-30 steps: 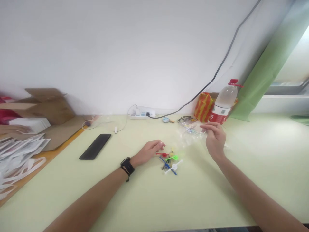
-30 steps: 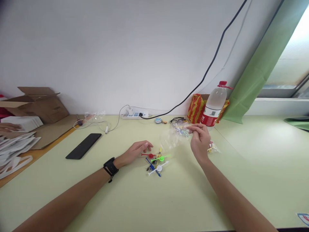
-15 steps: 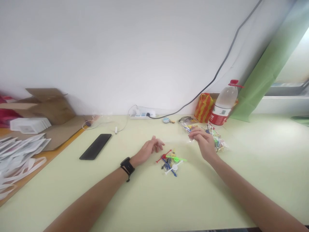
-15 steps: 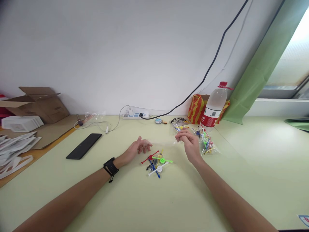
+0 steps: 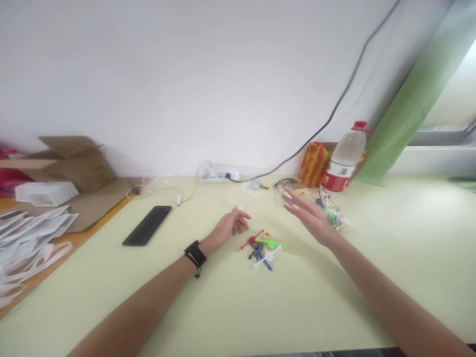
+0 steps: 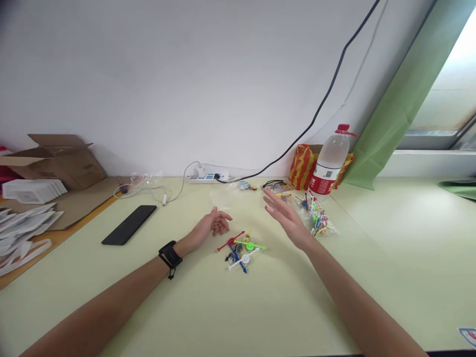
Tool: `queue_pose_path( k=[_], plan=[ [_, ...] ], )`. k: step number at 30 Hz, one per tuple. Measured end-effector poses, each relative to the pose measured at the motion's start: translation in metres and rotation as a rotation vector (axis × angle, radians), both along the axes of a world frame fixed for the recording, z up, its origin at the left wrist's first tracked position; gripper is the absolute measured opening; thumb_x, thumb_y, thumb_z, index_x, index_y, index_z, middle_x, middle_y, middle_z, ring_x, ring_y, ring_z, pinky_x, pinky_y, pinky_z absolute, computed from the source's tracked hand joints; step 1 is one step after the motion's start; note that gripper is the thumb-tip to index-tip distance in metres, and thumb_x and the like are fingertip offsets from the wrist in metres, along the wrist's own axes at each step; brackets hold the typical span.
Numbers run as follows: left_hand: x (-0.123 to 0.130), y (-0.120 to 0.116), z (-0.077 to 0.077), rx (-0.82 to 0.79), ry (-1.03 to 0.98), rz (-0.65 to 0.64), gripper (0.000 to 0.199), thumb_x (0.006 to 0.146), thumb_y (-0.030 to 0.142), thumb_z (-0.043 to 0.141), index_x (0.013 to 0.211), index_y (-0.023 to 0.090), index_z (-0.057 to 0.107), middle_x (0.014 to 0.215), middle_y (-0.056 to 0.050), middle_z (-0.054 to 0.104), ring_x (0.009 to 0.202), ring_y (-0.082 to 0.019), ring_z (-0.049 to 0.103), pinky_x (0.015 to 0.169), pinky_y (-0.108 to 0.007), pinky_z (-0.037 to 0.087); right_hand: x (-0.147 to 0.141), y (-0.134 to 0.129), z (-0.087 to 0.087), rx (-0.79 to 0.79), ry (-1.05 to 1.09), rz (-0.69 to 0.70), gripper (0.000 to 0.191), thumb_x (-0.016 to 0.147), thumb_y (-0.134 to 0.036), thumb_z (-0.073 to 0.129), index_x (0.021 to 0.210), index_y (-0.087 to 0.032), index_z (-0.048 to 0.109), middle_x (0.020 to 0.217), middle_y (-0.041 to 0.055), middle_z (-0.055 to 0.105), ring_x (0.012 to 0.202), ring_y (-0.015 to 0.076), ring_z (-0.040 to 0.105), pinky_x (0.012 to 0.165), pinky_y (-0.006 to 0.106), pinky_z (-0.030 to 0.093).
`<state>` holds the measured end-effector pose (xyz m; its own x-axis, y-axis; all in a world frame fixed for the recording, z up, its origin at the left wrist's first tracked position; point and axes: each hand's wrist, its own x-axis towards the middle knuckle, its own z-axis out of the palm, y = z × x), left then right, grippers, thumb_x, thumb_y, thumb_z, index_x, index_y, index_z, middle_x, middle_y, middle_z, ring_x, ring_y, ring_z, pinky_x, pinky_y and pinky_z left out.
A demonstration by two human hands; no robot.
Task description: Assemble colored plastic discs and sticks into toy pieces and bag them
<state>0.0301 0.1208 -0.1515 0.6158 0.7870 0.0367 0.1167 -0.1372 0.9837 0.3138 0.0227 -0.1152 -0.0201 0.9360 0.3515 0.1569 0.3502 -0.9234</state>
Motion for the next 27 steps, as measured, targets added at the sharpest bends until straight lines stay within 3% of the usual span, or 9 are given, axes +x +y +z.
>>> queue_pose_path(
  k=[3,7,9,14,21,24,27],
  plan=[
    [-0.001,-0.004,0.003,0.205,0.083,0.076,0.051,0.101,0.062,0.044,0.104,0.018,0.068,0.09,-0.007,0.07,0.078,-0.019,0.061,0.067,-0.031,0.046,-0.004,-0.001,-0.006,-0.045,-0.164,-0.04,0.048,0.096,-0.054,0.063,0.139,-0.032,0.065,0.152,0.0076,0.058,0.138,0.0313,0.056,0.11,0.051,0.052],
    [-0.007,-0.002,0.008,0.694,0.256,0.401,0.022,0.096,0.043,0.061,0.097,0.022,0.066,0.101,-0.007,0.068,0.097,-0.025,0.06,0.092,-0.04,0.047,-0.004,0.005,-0.02,-0.026,-0.4,-0.095,0.035,0.098,-0.046,0.06,0.124,-0.025,0.072,0.128,0.0113,0.071,0.112,0.0274,0.07,0.094,0.046,0.061],
    [-0.012,0.004,0.006,0.831,0.368,0.463,0.02,0.094,0.039,0.062,0.105,0.023,0.066,0.114,-0.009,0.067,0.112,-0.029,0.057,0.104,-0.044,0.042,-0.001,0.008,-0.026,0.01,-0.487,-0.088,0.029,0.099,-0.042,0.058,0.117,-0.024,0.072,0.12,0.0108,0.073,0.104,0.0256,0.071,0.089,0.043,0.062],
    [-0.021,0.024,-0.01,0.806,0.691,0.322,0.048,0.098,0.053,0.054,0.134,0.023,0.06,0.147,-0.014,0.056,0.14,-0.037,0.043,0.113,-0.056,0.034,0.002,0.011,-0.035,0.055,-0.609,-0.052,0.027,0.102,-0.039,0.053,0.113,-0.023,0.071,0.114,0.0099,0.073,0.096,0.0232,0.071,0.086,0.04,0.06],
    [-0.01,0.051,-0.018,0.783,0.762,0.086,0.071,0.1,0.069,0.039,0.157,0.028,0.043,0.169,-0.008,0.032,0.158,-0.039,0.017,0.125,-0.059,0.016,-0.005,0.014,-0.036,0.081,-0.689,-0.012,0.03,0.105,-0.039,0.048,0.106,-0.022,0.072,0.104,0.0097,0.074,0.098,0.0253,0.068,0.09,0.043,0.054],
    [0.005,0.068,-0.016,0.788,0.796,0.024,0.072,0.1,0.07,0.035,0.16,0.029,0.039,0.17,-0.007,0.028,0.158,-0.039,0.018,0.126,-0.06,0.013,-0.013,0.011,-0.034,0.083,-0.644,0.01,0.031,0.106,-0.041,0.048,0.115,-0.023,0.071,0.112,0.0105,0.073,0.105,0.0256,0.068,0.097,0.045,0.053],
    [0.024,0.084,-0.017,0.797,0.794,0.016,0.073,0.099,0.07,0.037,0.159,0.029,0.041,0.17,-0.007,0.028,0.158,-0.04,0.018,0.125,-0.062,0.013,-0.026,0.004,-0.033,0.134,-0.617,0.053,0.038,0.102,-0.045,0.057,0.134,-0.026,0.064,0.133,0.0113,0.067,0.126,0.0275,0.06,0.111,0.047,0.046]
  ],
)
